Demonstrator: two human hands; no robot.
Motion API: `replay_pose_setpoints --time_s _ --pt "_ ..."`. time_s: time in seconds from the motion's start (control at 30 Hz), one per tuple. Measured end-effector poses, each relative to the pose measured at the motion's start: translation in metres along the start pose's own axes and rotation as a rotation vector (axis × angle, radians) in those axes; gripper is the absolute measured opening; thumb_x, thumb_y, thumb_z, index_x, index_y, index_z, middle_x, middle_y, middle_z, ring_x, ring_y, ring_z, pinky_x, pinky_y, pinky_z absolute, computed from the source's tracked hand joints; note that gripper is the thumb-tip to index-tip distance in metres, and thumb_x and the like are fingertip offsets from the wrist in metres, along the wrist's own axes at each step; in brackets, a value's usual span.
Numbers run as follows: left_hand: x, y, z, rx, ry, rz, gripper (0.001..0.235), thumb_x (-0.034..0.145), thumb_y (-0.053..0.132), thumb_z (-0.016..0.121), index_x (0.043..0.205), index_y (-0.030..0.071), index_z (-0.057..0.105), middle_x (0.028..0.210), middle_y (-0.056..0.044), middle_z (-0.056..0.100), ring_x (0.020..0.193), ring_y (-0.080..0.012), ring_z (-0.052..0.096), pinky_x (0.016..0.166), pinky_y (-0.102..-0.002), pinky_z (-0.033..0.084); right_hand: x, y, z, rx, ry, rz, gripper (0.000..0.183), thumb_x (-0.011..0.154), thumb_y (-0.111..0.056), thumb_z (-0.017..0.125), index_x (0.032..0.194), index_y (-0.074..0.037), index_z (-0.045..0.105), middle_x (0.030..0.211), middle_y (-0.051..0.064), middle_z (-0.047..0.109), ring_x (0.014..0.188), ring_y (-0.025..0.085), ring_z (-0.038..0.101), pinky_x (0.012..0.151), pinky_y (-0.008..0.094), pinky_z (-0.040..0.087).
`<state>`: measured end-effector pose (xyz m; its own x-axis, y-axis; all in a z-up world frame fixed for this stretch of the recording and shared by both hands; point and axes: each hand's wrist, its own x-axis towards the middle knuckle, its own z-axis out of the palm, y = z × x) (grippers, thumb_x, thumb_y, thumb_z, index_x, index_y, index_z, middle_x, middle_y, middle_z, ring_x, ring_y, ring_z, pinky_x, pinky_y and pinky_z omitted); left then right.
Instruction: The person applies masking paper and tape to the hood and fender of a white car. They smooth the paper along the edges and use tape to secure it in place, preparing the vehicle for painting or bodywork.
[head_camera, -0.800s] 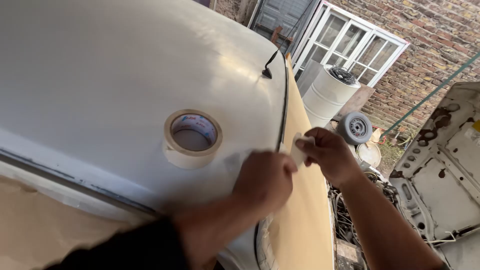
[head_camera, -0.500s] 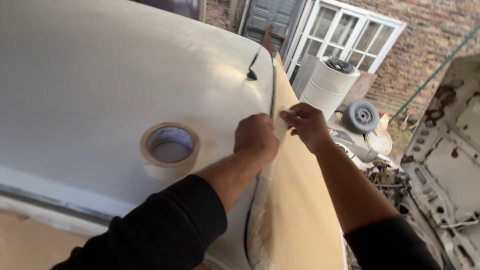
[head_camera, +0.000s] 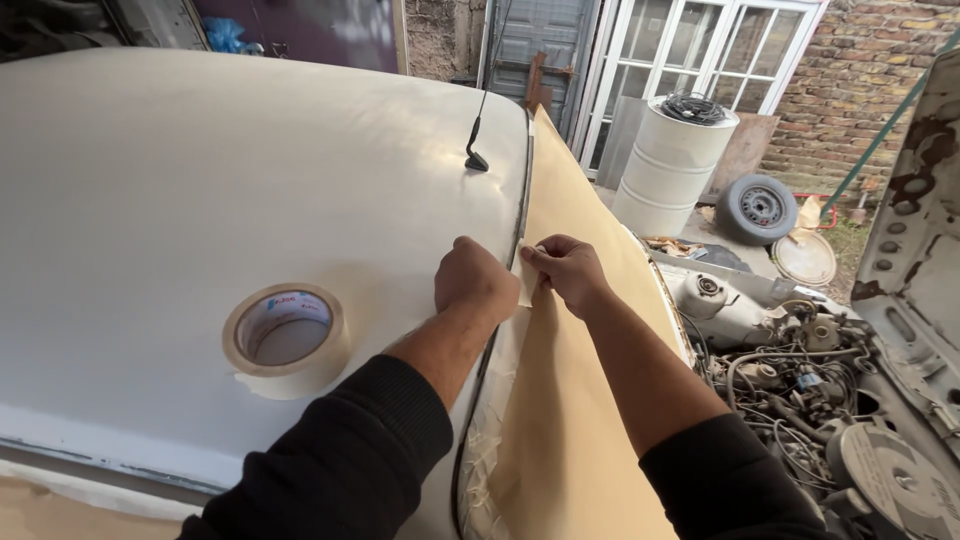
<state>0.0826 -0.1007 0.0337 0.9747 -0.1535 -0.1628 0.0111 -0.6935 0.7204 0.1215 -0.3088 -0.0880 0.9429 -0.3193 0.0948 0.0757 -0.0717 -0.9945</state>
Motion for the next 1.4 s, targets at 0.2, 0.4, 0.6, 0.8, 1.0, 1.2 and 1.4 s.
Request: replay_pose_setpoints --time_s 0.2,0.4,0.6,0.8,1.0,1.2,1.4 --pt "-0.001 0.007 -0.001 0.036 -0.003 -0.040 0.045 0.087 0.019 0.076 0.121 -0.003 0.058 0.119 -0.021 0.070 0.107 -0.0329 0.073 0.083 -0.040 0.064 0.005 0.005 0.002 -0.004 0.005 0.034 0.023 0.088 -0.022 0.081 0.085 -0.003 0.070 0.071 0.001 0.066 0.058 0.009 0.056 0.052 0.027 0.044" --pt "0.003 0.008 0.003 0.090 -0.006 -0.055 0.042 0.087 0.020 0.076 0.120 -0.001 0.061 0.119 -0.019 0.071 0.109 -0.0318 0.073 0.085 -0.040 0.063 0.006 0.007 0.004 -0.030 -0.006 0.034 0.023 0.089 -0.022 0.081 0.086 -0.002 0.070 0.074 0.001 0.068 0.061 0.009 0.056 0.054 0.027 0.046" --pt "0.001 0.012 0.004 0.125 -0.005 -0.059 0.047 0.088 0.018 0.076 0.125 -0.002 0.054 0.121 -0.019 0.069 0.109 -0.0311 0.072 0.083 -0.039 0.064 0.004 0.008 0.004 -0.037 0.010 0.015 0.023 0.088 -0.023 0.081 0.087 -0.002 0.070 0.077 0.001 0.069 0.065 0.009 0.058 0.057 0.026 0.048" --pt "0.001 0.010 0.005 0.147 0.008 -0.036 0.047 0.089 0.017 0.075 0.126 -0.003 0.053 0.121 -0.020 0.068 0.110 -0.0313 0.072 0.085 -0.039 0.063 0.004 0.011 0.007 -0.021 0.023 0.004 0.023 0.087 -0.022 0.082 0.087 -0.003 0.070 0.077 0.000 0.068 0.066 0.008 0.057 0.058 0.026 0.048" --pt "-0.002 0.011 0.006 0.176 0.013 -0.024 0.048 0.089 0.017 0.074 0.126 -0.002 0.052 0.122 -0.020 0.068 0.111 -0.0312 0.071 0.085 -0.040 0.063 0.000 0.010 0.009 -0.052 0.042 -0.008 0.023 0.088 -0.022 0.082 0.086 -0.003 0.070 0.078 -0.001 0.068 0.067 0.007 0.056 0.059 0.026 0.048" --pt "-0.001 0.011 0.010 0.220 0.019 0.032 0.047 0.090 0.017 0.072 0.126 -0.004 0.051 0.120 -0.021 0.068 0.109 -0.0313 0.072 0.084 -0.039 0.063 0.001 0.012 0.011 -0.042 0.067 -0.021 0.023 0.086 -0.021 0.084 0.083 -0.003 0.070 0.076 -0.001 0.068 0.066 0.007 0.055 0.059 0.026 0.048" --pt "0.006 0.008 0.016 0.304 0.033 0.081 0.048 0.090 0.016 0.072 0.128 -0.004 0.050 0.118 -0.021 0.069 0.107 -0.0313 0.073 0.081 -0.039 0.064 -0.005 0.006 0.013 -0.032 0.085 -0.018 0.024 0.085 -0.022 0.085 0.083 -0.002 0.071 0.076 0.000 0.069 0.066 0.007 0.056 0.059 0.026 0.049"
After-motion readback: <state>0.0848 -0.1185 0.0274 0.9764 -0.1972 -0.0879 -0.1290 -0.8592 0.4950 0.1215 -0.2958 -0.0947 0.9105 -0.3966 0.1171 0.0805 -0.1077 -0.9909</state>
